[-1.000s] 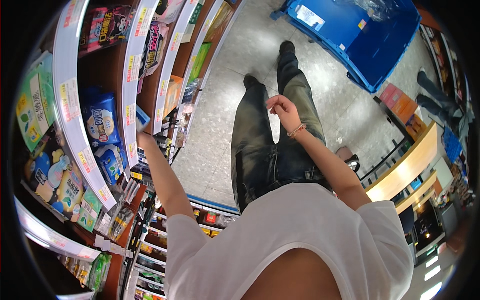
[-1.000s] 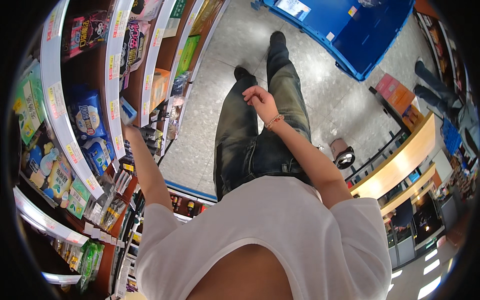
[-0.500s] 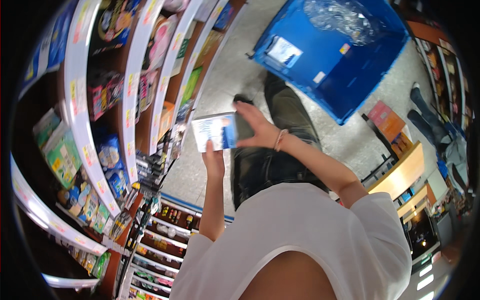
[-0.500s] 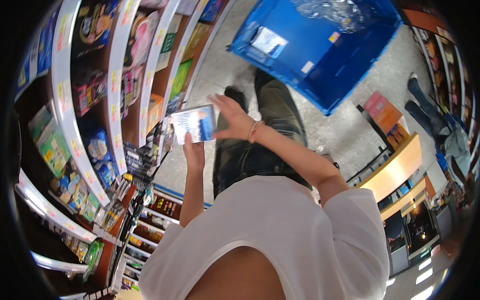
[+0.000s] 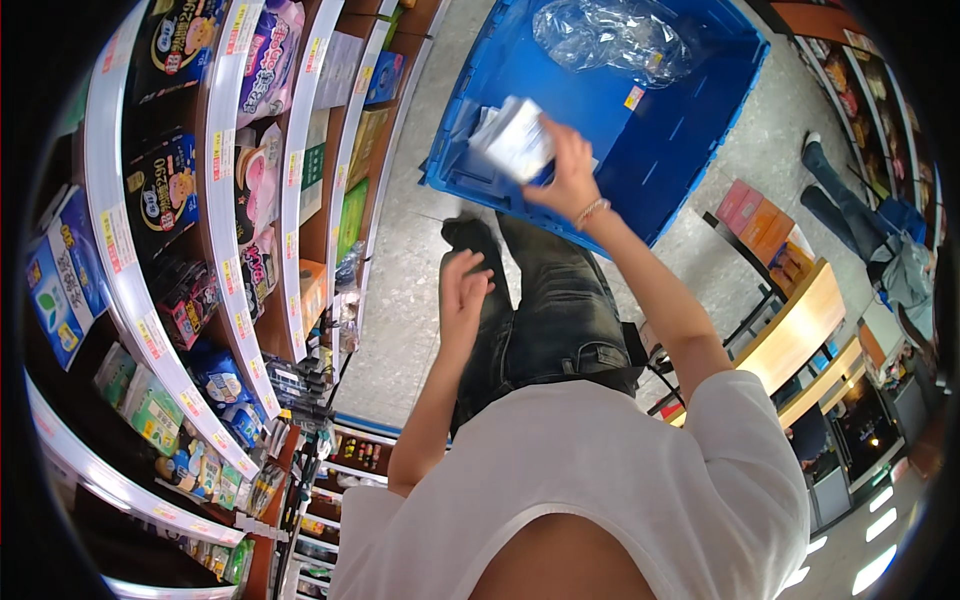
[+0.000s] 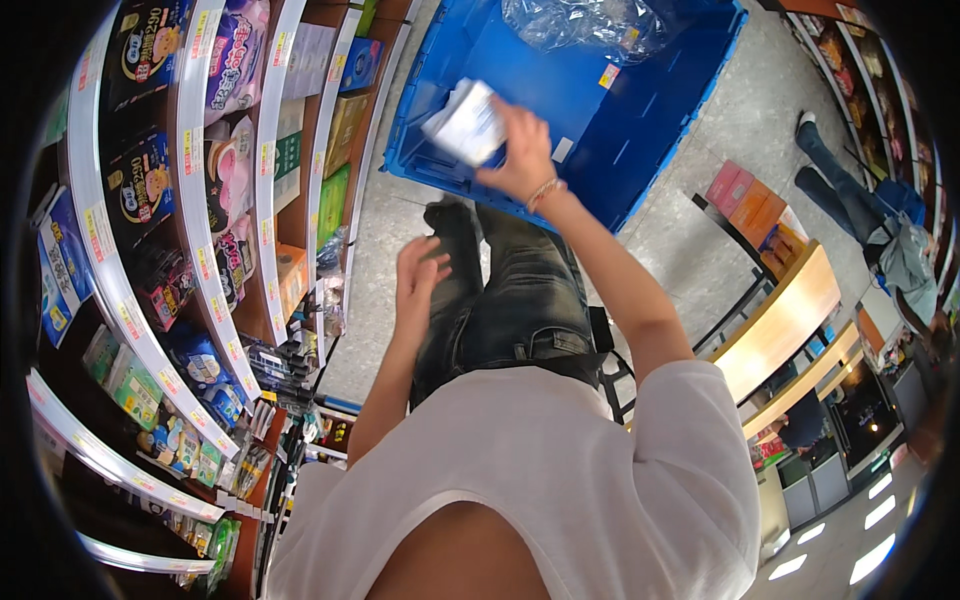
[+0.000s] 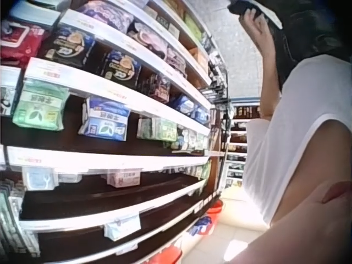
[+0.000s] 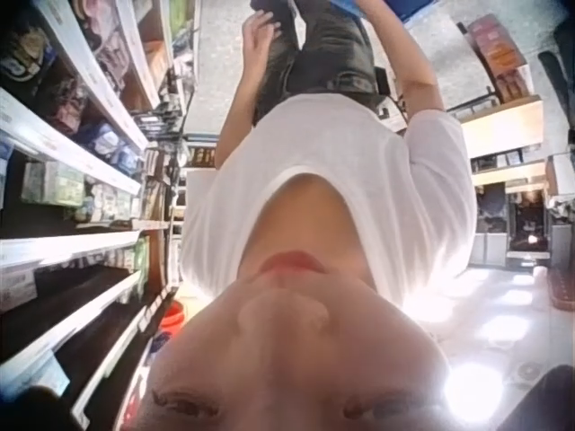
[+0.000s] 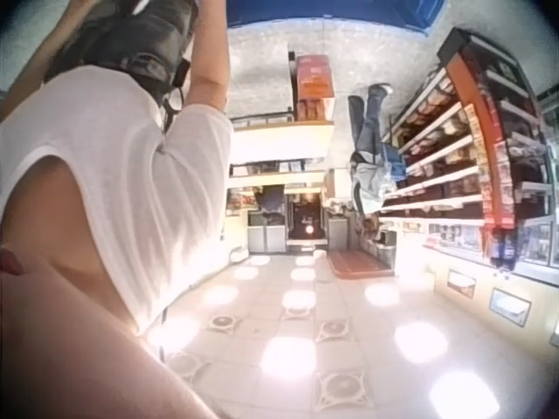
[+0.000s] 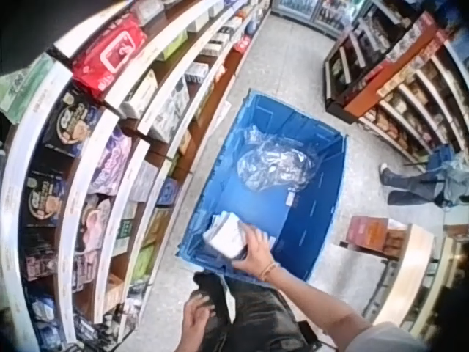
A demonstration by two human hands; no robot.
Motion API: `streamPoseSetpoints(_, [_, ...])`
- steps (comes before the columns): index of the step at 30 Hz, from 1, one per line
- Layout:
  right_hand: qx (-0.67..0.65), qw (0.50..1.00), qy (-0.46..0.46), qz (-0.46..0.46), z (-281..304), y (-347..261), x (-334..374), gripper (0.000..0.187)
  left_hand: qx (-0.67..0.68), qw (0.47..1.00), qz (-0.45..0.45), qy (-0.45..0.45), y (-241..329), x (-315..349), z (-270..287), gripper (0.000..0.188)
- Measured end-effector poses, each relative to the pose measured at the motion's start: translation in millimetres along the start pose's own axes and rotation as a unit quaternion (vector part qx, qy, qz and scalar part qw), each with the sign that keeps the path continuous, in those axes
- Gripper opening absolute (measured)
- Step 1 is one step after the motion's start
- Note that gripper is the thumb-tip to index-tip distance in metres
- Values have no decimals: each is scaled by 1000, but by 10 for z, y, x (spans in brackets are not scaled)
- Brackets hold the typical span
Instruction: The person is stocking shelves with feminine hygiene products and wet wipes in a supermarket.
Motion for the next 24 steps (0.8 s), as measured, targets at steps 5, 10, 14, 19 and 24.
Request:
streamPoseSetpoints(5, [50, 994, -16, -93, -478, 795, -240, 92, -3, 994, 106, 35, -256, 182, 74, 30])
streamPoseSetpoints(10, [57, 993, -79, -64, -1040, 800, -253, 87, 16, 989, 143, 44, -356, 280, 136, 27])
streamPoseSetpoints(14, [83, 984, -126, -95, -1318, 802, -266, 71, 35, 988, 138, 65, -370, 319, 145, 25])
streamPoseSetpoints(19, [-27, 970, -229, -71, -1360, 1025, -455, 52, 42, 987, 132, 86, -492, 437, 230, 25])
streamPoseSetpoints(24, [80, 989, -126, 21, -1021, 1324, -622, 35, 13, 993, 61, 102, -636, 428, 437, 23])
Point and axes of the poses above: each hand's wrist, its own x-axis away from the middle knuckle, its own z-axis out of the back of the hand, y = z × x, the point moved 5 cm from there along -x, towards the middle knuckle
